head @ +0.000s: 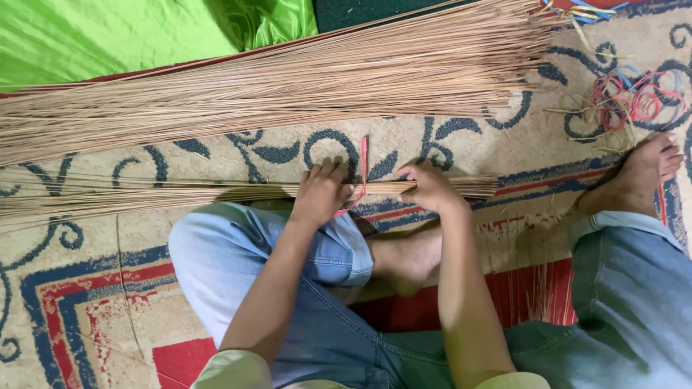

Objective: Bundling thin wooden sticks together by wrapping and tying them with a red string at multiple points.

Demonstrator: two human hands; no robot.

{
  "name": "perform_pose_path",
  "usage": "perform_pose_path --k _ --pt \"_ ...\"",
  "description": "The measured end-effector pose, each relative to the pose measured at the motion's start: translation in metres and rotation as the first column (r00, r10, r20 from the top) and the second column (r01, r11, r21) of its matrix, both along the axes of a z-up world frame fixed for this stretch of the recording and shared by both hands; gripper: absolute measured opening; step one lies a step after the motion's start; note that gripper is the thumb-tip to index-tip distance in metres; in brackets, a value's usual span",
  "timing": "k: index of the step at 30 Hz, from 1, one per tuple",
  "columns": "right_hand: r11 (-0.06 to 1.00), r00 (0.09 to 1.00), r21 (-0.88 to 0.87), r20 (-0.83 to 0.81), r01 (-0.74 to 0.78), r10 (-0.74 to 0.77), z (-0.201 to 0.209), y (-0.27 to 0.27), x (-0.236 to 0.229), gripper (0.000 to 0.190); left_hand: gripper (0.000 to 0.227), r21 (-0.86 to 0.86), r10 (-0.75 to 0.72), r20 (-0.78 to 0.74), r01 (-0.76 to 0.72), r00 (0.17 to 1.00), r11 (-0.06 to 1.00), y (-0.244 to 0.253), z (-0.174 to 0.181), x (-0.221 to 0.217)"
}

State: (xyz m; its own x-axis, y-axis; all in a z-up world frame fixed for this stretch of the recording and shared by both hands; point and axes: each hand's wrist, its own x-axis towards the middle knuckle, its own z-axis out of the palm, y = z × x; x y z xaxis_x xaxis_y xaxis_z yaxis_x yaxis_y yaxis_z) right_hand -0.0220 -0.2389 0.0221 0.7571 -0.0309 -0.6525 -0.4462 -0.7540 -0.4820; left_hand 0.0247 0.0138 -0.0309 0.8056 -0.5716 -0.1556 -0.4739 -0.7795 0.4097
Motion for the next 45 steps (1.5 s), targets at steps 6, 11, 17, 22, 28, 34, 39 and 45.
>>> perform_pose_path --k 6,11,17,22,28,34,39,45 --pt "0.970 0.974 -0.243 0.211 -0.031 0.083 -0.075 -0.003 -0.017 0.053 0.034 0.040 -0.099 -0.002 0.099 0.995 0.994 -0.008 -0.039 -0.001" --pt "0.963 0.953 -0.267 0.285 -0.025 0.103 -0.040 0.008 -0.020 0.036 0.044 0.053 -0.131 -0.025 0.132 0.991 0.990 -0.010 -0.009 -0.005" --pt "0.960 0.982 -0.277 0.169 -0.038 0.088 -0.040 0.006 -0.007 0.030 0.045 -0.068 -0.139 0.224 0.158 0.965 0.985 -0.012 -0.017 -0.007" --pt "0.964 0.981 -0.234 0.113 -0.127 0.156 0.068 0.035 -0.006 0.045 0.040 -0.105 -0.137 0.502 0.217 0.854 0.970 -0.013 -0.043 -0.009" --pt "0.936 0.931 -0.342 0.306 -0.088 0.199 -0.035 0.023 -0.012 0.024 0.050 0.046 -0.081 0.128 0.075 0.989 0.996 -0.024 0.057 -0.013" --pt "0.933 0.888 -0.356 0.407 -0.060 0.213 -0.047 0.036 -0.023 0.025 0.034 -0.124 -0.016 -0.190 -0.008 0.982 0.992 -0.021 0.001 -0.008" --pt "0.962 0.790 -0.271 0.581 -0.040 0.196 -0.096 0.041 -0.033 0.064 0.039 -0.136 -0.029 -0.178 0.005 0.984 0.991 -0.019 0.013 -0.005" --pt "0.966 0.599 -0.259 0.770 -0.020 0.219 -0.123 0.063 -0.050 0.048 0.033 0.072 -0.181 0.072 0.176 0.981 0.982 -0.026 -0.029 -0.004"
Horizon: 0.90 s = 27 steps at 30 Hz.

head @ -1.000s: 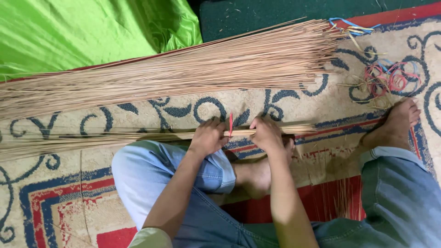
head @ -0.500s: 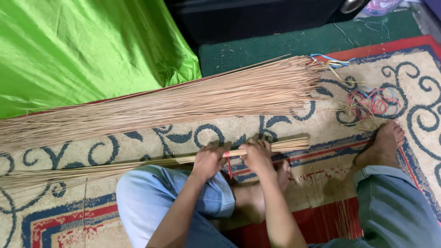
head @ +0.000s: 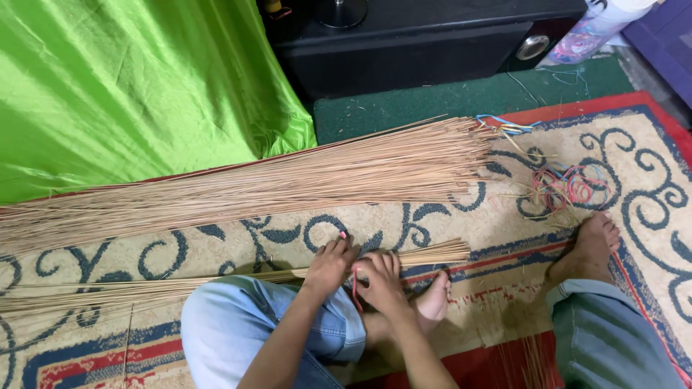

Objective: Bundling thin wooden sticks together by wrapping and tying them with a red string at multiple points.

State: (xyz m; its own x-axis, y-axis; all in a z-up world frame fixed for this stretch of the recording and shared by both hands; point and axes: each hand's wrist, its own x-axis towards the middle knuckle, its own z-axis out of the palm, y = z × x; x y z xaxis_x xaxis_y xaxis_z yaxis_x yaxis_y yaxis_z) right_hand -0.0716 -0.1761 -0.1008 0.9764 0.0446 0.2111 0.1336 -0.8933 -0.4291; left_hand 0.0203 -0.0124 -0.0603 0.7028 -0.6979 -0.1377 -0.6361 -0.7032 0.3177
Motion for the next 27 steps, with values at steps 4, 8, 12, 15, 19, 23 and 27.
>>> perform_pose_path --k 4,8,12,15,19,23,27 --pt "0.992 0.993 0.046 0.000 -0.114 0.114 0.025 0.005 -0.003 0.037 0.039 -0.022 0.005 -0.027 -0.006 1.000 1.000 0.002 0.008 0.008" --pt "0.982 0.980 0.086 0.125 -0.168 0.157 0.020 0.003 -0.003 0.022 0.040 -0.019 -0.008 -0.009 0.008 1.000 1.000 0.000 -0.029 0.018" --pt "0.978 0.975 0.042 0.097 -0.207 0.202 0.041 0.004 -0.002 0.045 0.036 -0.200 -0.024 0.011 0.026 1.000 0.979 0.004 -0.012 0.017" --pt "0.987 0.993 0.108 0.032 -0.118 0.115 0.036 0.005 0.001 0.020 0.033 -0.111 -0.016 0.038 0.020 0.999 0.994 0.005 0.004 0.015" --pt "0.912 0.968 0.399 0.250 -0.096 -0.008 0.024 0.009 0.008 0.010 0.007 0.049 0.018 0.020 -0.019 1.000 0.999 0.000 -0.015 0.018" --pt "0.809 0.977 0.572 0.055 0.137 -0.204 0.038 0.026 0.005 0.015 0.017 0.091 -0.060 0.182 0.044 0.982 0.995 -0.005 -0.016 0.020" --pt "0.755 0.969 0.621 -0.033 0.211 -0.243 0.056 0.038 0.004 0.024 0.040 0.072 -0.095 0.268 0.079 0.959 0.994 -0.005 -0.025 0.015"
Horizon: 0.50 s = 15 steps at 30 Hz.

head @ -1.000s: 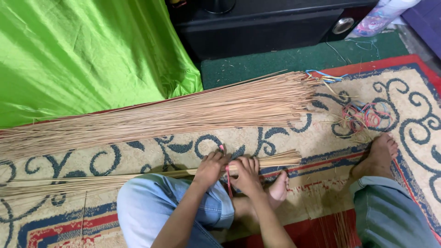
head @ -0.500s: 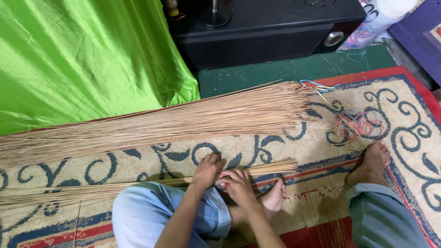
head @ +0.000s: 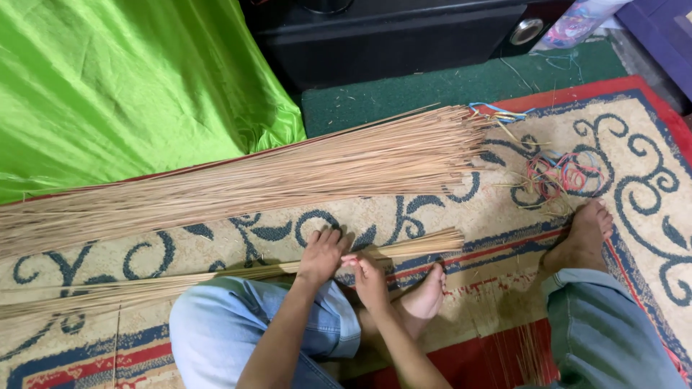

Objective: Bundling thin wooden sticks together by wrapping and tying them with a red string at multiple points.

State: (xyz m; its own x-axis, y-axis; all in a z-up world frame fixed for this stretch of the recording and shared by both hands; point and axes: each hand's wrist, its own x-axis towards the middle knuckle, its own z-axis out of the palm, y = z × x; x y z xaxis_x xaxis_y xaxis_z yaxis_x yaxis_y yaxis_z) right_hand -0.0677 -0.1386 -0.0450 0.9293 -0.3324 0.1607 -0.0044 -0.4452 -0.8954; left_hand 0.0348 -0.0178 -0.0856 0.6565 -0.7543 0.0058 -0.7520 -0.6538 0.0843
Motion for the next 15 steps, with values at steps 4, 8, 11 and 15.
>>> perform_pose_path --k 4,8,11,15 --pt "1.000 1.000 0.020 -0.006 0.007 -0.007 -0.023 -0.003 -0.001 0.027 0.052 0.026 0.055 -0.068 -0.053 0.996 0.998 0.001 -0.040 0.003" --pt "0.998 1.000 0.054 -0.004 -0.030 0.031 -0.028 -0.006 -0.002 0.027 0.036 -0.095 0.052 -0.252 -0.079 0.966 0.992 0.005 -0.037 0.011" --pt "0.998 0.998 0.040 0.038 -0.048 0.046 -0.022 -0.005 -0.002 0.027 0.020 -0.137 0.067 -0.379 -0.128 0.923 0.982 0.006 -0.033 0.016" --pt "0.998 0.994 0.003 0.088 -0.064 0.064 -0.017 -0.007 -0.001 0.026 0.013 -0.140 0.118 -0.489 -0.212 0.864 0.967 0.009 -0.057 0.023"
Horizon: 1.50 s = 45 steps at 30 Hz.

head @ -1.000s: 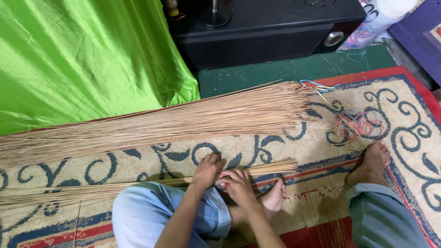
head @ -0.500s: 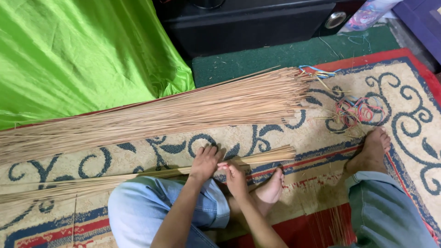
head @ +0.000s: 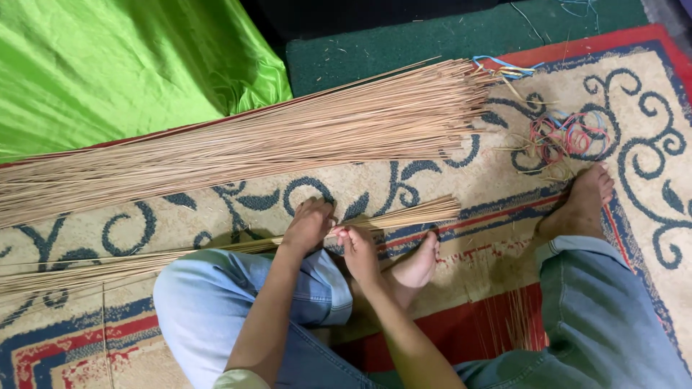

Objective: Bundling thin wooden sticks together by wrapping and tying them with a red string at multiple points.

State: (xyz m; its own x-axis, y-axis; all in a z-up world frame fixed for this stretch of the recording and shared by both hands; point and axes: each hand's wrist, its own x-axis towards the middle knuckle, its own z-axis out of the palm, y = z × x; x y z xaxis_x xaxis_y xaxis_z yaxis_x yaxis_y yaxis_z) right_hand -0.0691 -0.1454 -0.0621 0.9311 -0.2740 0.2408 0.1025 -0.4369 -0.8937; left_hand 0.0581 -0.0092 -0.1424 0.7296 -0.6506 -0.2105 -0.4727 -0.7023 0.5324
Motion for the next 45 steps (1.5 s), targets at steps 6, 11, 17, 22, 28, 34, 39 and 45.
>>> perform_pose_path --k 6,11,17,22,28,34,39,45 --pt "0.997 0.986 -0.070 0.157 -0.043 0.054 0.039 0.005 0.009 0.023 0.014 -0.107 0.052 -0.106 -0.063 0.993 0.992 0.004 0.019 -0.001" --pt "0.995 0.984 -0.096 0.172 -0.040 0.057 0.026 0.003 0.006 0.022 0.012 -0.130 0.071 -0.148 -0.091 0.986 0.987 0.004 0.021 0.002" --pt "0.999 0.996 0.001 -0.084 0.034 -0.034 -0.014 0.002 -0.002 0.023 0.014 -0.077 0.105 -0.066 -0.110 0.992 0.991 -0.003 -0.001 0.006" --pt "0.956 0.942 0.228 -0.319 0.183 -0.104 -0.048 0.011 0.001 0.030 0.023 0.019 0.192 -0.039 -0.191 0.981 0.981 -0.012 -0.007 0.007" --pt "0.726 0.850 0.540 -0.514 0.426 -0.116 -0.044 0.020 -0.004 0.032 0.027 0.078 0.293 -0.081 -0.287 0.953 0.955 -0.020 0.005 0.004" --pt "0.531 0.826 0.665 -0.548 0.524 -0.129 -0.060 0.023 -0.013 0.031 0.027 0.076 0.305 -0.009 -0.303 0.952 0.950 -0.023 0.010 0.000" --pt "0.892 0.913 0.359 -0.389 0.274 -0.124 -0.049 0.015 -0.008 0.025 0.022 0.027 0.205 0.081 -0.207 0.975 0.978 -0.017 0.006 0.003" --pt "0.996 0.993 0.081 -0.116 0.048 -0.039 0.006 -0.008 0.026 0.015 0.034 0.318 -0.066 0.340 -0.049 0.938 0.947 -0.010 0.070 -0.003"
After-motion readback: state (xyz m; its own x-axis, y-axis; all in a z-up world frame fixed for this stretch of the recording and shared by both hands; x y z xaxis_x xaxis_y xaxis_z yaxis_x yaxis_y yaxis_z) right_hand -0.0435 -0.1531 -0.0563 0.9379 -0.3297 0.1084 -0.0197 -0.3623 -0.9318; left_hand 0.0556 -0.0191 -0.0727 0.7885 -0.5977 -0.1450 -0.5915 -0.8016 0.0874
